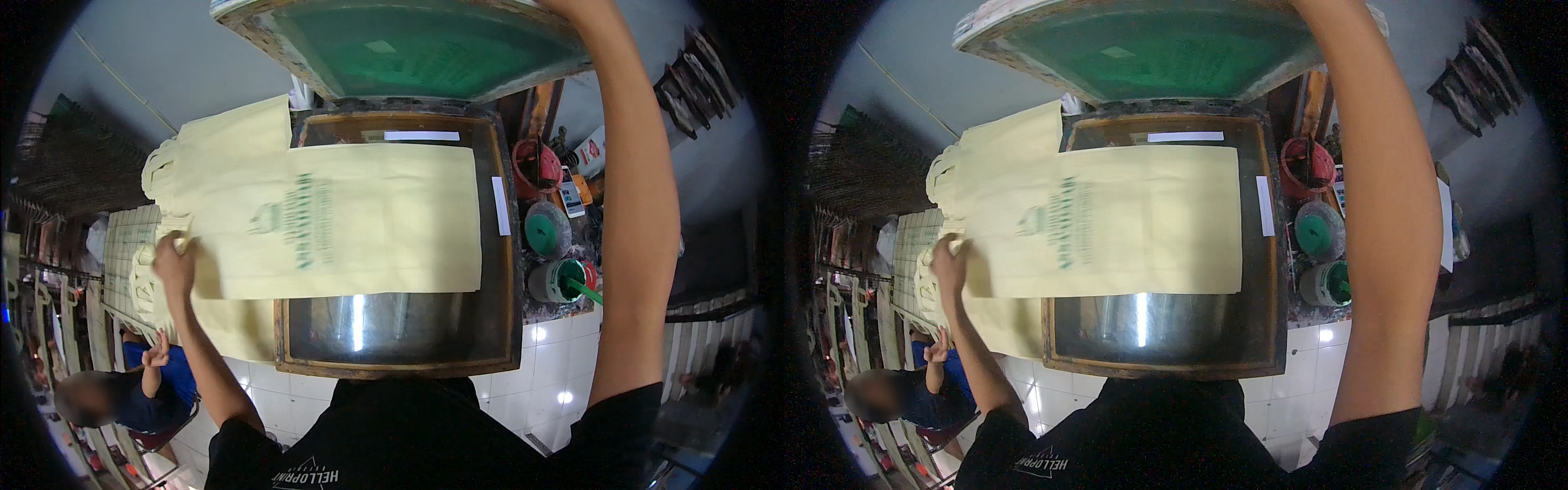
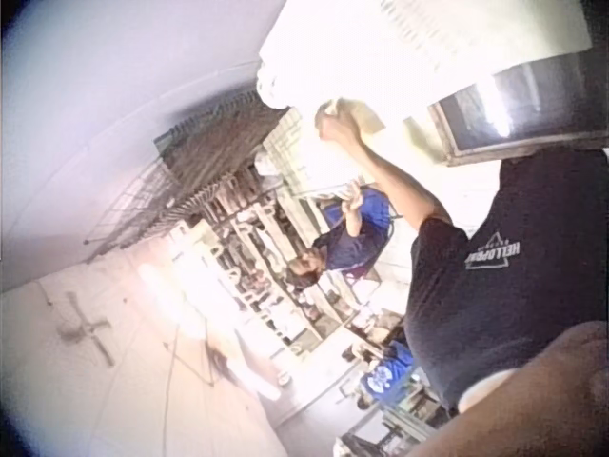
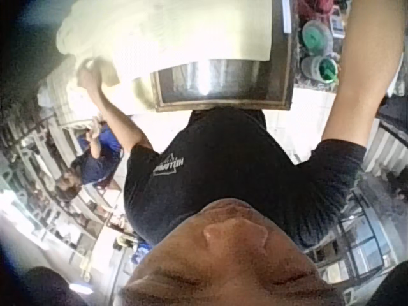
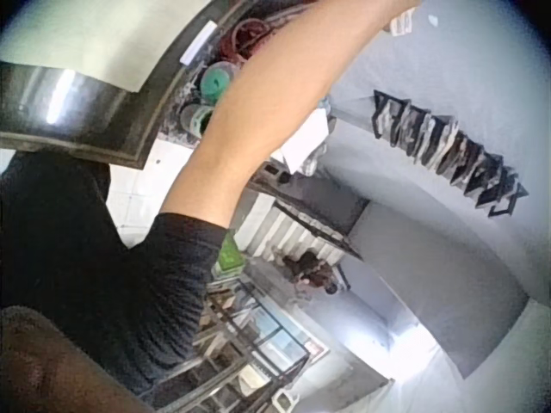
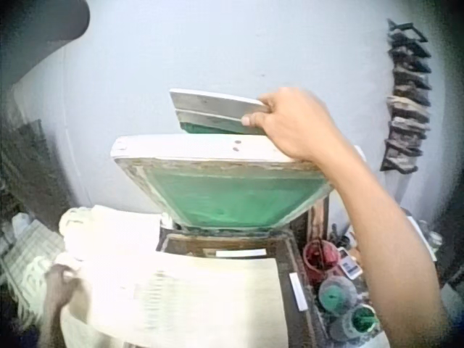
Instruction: The person performs screen printing on tote bags by placing a bag on the printing bed, lowering the screen, and using a squeegee to spread green ink across the design, repeating this for multiple bags.
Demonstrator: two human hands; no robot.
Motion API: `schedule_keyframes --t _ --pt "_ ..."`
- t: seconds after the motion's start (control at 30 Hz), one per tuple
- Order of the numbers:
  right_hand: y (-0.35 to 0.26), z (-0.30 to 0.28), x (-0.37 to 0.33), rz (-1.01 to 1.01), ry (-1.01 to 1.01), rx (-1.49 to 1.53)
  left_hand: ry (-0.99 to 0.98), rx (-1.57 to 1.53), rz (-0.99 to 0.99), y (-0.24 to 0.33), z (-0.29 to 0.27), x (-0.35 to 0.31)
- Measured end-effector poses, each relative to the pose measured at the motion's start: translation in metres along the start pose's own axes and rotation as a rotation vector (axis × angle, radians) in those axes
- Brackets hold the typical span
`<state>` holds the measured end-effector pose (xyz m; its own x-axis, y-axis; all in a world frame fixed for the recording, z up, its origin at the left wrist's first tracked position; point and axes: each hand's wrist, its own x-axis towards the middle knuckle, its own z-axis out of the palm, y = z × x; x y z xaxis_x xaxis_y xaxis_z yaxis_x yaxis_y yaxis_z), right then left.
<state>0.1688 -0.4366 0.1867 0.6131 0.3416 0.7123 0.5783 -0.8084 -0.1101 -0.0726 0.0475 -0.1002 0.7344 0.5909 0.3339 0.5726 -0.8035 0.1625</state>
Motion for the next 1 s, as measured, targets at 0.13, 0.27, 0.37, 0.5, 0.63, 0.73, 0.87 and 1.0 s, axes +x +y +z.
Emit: schedule_keyframes --t 0.13,0.27,0.37,0.5,0.63,0.73,0.87,1.0 --pt "0.014 0.000 0.010 -0.049 0.026 -0.062 0.139 -0.264 0.319 0.058 0.026 0.004" --pt "0.019 0.009 0.021 -0.087 0.023 -0.088 -0.455 -0.542 0.670 0.264 0.081 -0.072" --pt "0.020 0.006 0.025 -0.067 -0.033 -0.052 -0.497 -0.347 0.870 0.375 0.113 -0.098" --pt "0.029 0.008 0.027 -0.071 -0.025 -0.001 -0.571 -0.182 0.882 0.436 0.133 -0.099" --pt "0.035 0.006 0.028 -0.131 -0.019 -0.029 -0.589 -0.155 0.905 0.460 0.133 -0.099" --pt "0.035 0.017 0.035 -0.105 0.006 -0.099 -0.610 -0.158 0.885 0.470 0.134 -0.102" --pt "0.037 0.013 0.030 -0.122 -0.001 -0.004 -0.641 -0.185 0.836 0.475 0.133 -0.103" --pt "0.040 0.020 0.039 -0.118 0.028 -0.083 -0.690 -0.156 0.772 0.485 0.122 -0.106"
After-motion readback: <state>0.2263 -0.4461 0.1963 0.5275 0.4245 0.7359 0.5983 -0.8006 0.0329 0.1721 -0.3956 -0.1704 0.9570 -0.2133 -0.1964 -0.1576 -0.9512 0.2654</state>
